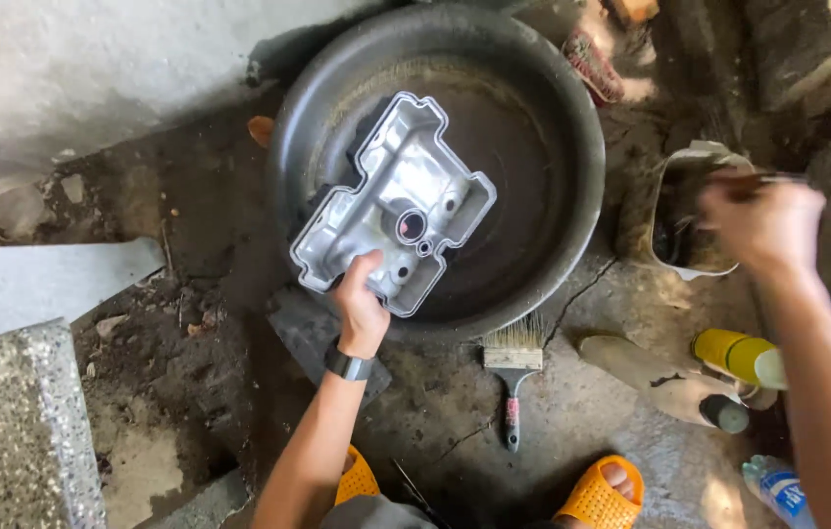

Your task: Cleaning motorcycle engine components using a brush and cleaning fluid.

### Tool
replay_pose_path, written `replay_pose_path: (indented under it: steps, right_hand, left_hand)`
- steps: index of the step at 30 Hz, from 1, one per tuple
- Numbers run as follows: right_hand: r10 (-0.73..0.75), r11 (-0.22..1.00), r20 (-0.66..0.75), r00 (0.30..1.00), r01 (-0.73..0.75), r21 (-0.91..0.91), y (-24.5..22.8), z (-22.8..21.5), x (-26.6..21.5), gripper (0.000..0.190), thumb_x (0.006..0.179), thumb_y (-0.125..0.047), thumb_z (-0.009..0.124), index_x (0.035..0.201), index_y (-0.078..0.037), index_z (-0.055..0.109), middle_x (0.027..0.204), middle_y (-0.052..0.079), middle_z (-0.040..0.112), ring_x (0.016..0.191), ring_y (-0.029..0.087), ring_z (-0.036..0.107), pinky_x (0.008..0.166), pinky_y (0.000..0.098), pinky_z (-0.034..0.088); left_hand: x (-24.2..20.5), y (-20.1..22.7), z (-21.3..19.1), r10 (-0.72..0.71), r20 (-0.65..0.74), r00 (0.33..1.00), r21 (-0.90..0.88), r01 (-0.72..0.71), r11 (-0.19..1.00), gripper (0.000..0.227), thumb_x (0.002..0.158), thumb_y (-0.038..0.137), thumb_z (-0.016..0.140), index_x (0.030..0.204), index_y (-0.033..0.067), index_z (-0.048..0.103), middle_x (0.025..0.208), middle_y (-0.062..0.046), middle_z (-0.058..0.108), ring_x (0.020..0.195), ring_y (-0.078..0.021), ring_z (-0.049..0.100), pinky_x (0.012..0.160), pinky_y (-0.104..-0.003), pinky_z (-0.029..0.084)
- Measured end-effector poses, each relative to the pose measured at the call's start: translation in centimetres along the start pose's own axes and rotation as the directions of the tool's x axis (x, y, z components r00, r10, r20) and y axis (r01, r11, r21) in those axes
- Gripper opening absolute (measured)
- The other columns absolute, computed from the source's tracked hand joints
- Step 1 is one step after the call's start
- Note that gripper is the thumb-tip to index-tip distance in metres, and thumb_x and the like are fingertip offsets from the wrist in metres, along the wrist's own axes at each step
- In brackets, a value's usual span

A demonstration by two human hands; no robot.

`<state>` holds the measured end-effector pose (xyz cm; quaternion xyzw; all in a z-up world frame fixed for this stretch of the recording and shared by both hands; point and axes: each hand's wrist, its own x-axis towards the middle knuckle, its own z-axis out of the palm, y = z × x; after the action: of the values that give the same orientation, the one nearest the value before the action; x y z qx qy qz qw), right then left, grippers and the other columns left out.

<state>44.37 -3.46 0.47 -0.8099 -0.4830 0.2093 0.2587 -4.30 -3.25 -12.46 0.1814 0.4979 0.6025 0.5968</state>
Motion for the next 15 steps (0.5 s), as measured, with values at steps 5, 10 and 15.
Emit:
replay_pose_path:
  steps: [5, 10, 15]
  right_hand:
    - [-0.365, 0.858, -0.054, 0.93, 0.358, 0.369, -12.4, -4.8, -9.3, 0.015, 0.108, -0.003, 0.067, 0.122, 0.002, 0.068, 0.111, 0.014, 0.075, 0.095, 0.018, 0.076, 0.084, 0.03, 0.065]
    - [-0.536, 0.828, 0.141, 0.832, 0.486, 0.281, -21.5, -0.2, -12.7, 0.03, 0.086, -0.007, 0.079, 0.116, -0.005, 0.077, 0.109, 0.01, 0.078, 0.094, 0.018, 0.078, 0.082, 0.0317, 0.063]
    - [-0.459, 0.811, 0.424, 0.781, 0.173, 0.559, -21.1, 3.8, -11.4, 0.026, 0.087, -0.002, 0.073, 0.113, -0.003, 0.077, 0.103, 0.008, 0.082, 0.093, 0.018, 0.078, 0.083, 0.0295, 0.064]
  left_hand:
    - [0.0, -1.9, 0.0, 0.035, 0.04, 0.999, -0.062, -0.032, 0.998, 0.013, 0.091, 0.011, 0.062, 0.086, -0.0001, 0.067, 0.093, -0.005, 0.065, 0.092, -0.0172, 0.06, 0.086, -0.032, 0.047]
    - [-0.8, -1.7, 0.6, -0.003, -0.01, 1.0, -0.035, 0.003, 0.999, 0.016, 0.09, 0.01, 0.058, 0.082, 0.0002, 0.068, 0.088, -0.003, 0.065, 0.088, -0.0155, 0.06, 0.083, -0.032, 0.047]
    - [-2.0, 0.2, -0.6, -0.177, 0.129, 0.976, -0.154, 0.196, 0.968, 0.014, 0.09, 0.012, 0.058, 0.082, 0.0045, 0.065, 0.087, -0.002, 0.065, 0.085, -0.0161, 0.061, 0.082, -0.033, 0.05]
